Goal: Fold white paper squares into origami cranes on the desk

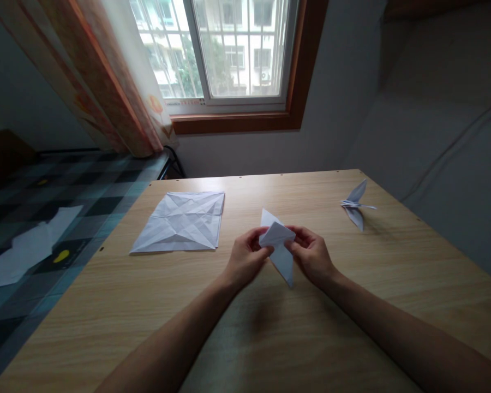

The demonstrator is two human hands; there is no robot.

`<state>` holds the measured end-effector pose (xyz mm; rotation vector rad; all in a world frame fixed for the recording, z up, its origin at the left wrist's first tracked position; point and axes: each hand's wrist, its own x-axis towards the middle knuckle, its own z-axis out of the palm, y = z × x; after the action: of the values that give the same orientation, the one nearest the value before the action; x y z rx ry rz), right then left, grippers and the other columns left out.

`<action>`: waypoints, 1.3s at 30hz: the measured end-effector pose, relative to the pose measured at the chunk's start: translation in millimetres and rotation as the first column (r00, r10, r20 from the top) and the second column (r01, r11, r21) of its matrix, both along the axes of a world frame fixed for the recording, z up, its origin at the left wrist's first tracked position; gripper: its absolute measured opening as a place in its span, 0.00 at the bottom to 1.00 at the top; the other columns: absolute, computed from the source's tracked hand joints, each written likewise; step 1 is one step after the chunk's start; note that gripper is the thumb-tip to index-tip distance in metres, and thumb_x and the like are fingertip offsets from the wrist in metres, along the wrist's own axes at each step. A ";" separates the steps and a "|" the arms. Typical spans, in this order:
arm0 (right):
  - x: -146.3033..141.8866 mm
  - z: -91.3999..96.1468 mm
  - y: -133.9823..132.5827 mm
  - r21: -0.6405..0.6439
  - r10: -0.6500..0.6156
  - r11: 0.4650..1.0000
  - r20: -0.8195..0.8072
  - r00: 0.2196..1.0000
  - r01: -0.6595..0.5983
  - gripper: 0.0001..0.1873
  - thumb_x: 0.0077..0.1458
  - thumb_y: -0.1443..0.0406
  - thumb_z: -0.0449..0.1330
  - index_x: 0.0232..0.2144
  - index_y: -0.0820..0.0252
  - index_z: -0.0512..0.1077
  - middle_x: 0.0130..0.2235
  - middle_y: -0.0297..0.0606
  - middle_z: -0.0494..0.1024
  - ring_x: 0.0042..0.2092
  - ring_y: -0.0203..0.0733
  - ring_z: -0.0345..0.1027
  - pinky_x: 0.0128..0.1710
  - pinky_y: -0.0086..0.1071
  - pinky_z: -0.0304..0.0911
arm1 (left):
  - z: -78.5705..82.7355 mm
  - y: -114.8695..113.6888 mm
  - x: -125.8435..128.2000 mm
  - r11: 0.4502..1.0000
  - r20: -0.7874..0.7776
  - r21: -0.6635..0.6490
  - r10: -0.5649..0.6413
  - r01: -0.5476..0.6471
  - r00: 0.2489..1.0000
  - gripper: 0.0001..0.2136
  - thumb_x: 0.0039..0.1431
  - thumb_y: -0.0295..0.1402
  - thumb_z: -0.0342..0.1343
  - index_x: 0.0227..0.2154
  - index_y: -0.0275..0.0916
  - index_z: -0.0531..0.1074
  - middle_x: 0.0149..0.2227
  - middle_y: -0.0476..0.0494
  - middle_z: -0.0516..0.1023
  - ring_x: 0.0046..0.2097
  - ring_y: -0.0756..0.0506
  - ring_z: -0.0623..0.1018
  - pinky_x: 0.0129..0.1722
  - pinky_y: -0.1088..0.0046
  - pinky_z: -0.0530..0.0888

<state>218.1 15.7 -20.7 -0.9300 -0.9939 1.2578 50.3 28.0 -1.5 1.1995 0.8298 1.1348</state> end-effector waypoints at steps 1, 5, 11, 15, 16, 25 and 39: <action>0.4 -1.3 0.3 -0.003 -0.008 1.000 0.006 1.000 0.008 0.17 0.42 0.63 0.71 0.38 0.56 0.76 0.37 0.37 0.80 0.38 0.43 0.73 0.41 0.37 0.67 | -0.4 0.4 -0.8 1.000 -0.064 0.018 -0.007 0.008 0.998 0.14 0.44 0.28 0.64 0.37 0.36 0.77 0.32 0.46 0.77 0.34 0.47 0.74 0.36 0.72 0.69; 2.5 -1.3 -1.3 0.038 -0.048 0.998 0.094 0.994 0.044 0.10 0.46 0.61 0.69 0.33 0.56 0.76 0.33 0.35 0.77 0.34 0.40 0.70 0.37 0.35 0.66 | 0.7 0.9 -5.1 0.971 -0.285 0.209 0.177 -0.119 0.942 0.03 0.46 0.31 0.65 0.26 0.39 0.81 0.30 0.46 0.71 0.34 0.47 0.70 0.32 0.73 0.66; 1.7 3.1 -7.0 0.156 -0.007 0.987 0.222 0.975 -0.028 0.16 0.43 0.61 0.71 0.36 0.53 0.75 0.49 0.39 0.71 0.43 0.43 0.70 0.39 0.35 0.68 | 5.5 -0.4 -7.0 0.953 -0.173 0.230 0.239 -0.197 0.956 0.03 0.48 0.33 0.65 0.26 0.39 0.80 0.33 0.44 0.78 0.38 0.44 0.74 0.39 0.70 0.70; -3.0 0.7 -8.9 0.096 0.150 0.982 0.142 0.978 -0.165 0.16 0.47 0.61 0.70 0.38 0.56 0.72 0.39 0.38 0.78 0.40 0.43 0.72 0.40 0.36 0.69 | 9.3 -1.5 -4.1 0.967 -0.110 0.156 0.218 -0.199 0.970 0.07 0.50 0.35 0.63 0.26 0.36 0.76 0.24 0.49 0.75 0.28 0.49 0.71 0.31 0.74 0.68; -4.0 0.2 -9.2 0.084 0.167 0.981 0.114 0.979 -0.177 0.15 0.47 0.62 0.69 0.38 0.57 0.72 0.37 0.37 0.78 0.38 0.42 0.73 0.39 0.35 0.69 | 10.6 -1.8 -3.2 0.966 -0.092 0.151 0.224 -0.209 0.970 0.07 0.49 0.35 0.63 0.25 0.36 0.75 0.24 0.50 0.75 0.28 0.50 0.71 0.30 0.74 0.68; -5.0 6.6 -15.4 -0.064 0.320 0.947 0.124 0.939 -0.314 0.20 0.51 0.59 0.67 0.44 0.60 0.70 0.23 0.29 0.74 0.17 0.32 0.63 0.14 0.25 0.59 | 9.5 -0.6 -2.3 0.966 -0.025 0.098 0.242 -0.239 0.970 0.11 0.49 0.36 0.64 0.32 0.36 0.72 0.28 0.47 0.78 0.29 0.49 0.76 0.29 0.76 0.71; 0.1 8.8 -9.9 -0.110 0.218 0.973 0.178 0.959 -0.201 0.20 0.48 0.51 0.67 0.23 0.62 0.71 0.20 0.35 0.75 0.18 0.33 0.64 0.17 0.27 0.60 | 4.3 -2.9 -13.4 0.649 -0.377 0.736 0.631 -0.195 0.678 0.14 0.59 0.31 0.56 0.48 0.43 0.70 0.53 0.39 0.71 0.56 0.39 0.70 0.53 0.58 0.68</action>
<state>218.2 5.8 -11.9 -1.0507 -1.2191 1.4207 36.9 25.0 2.8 2.1127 1.3447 1.5351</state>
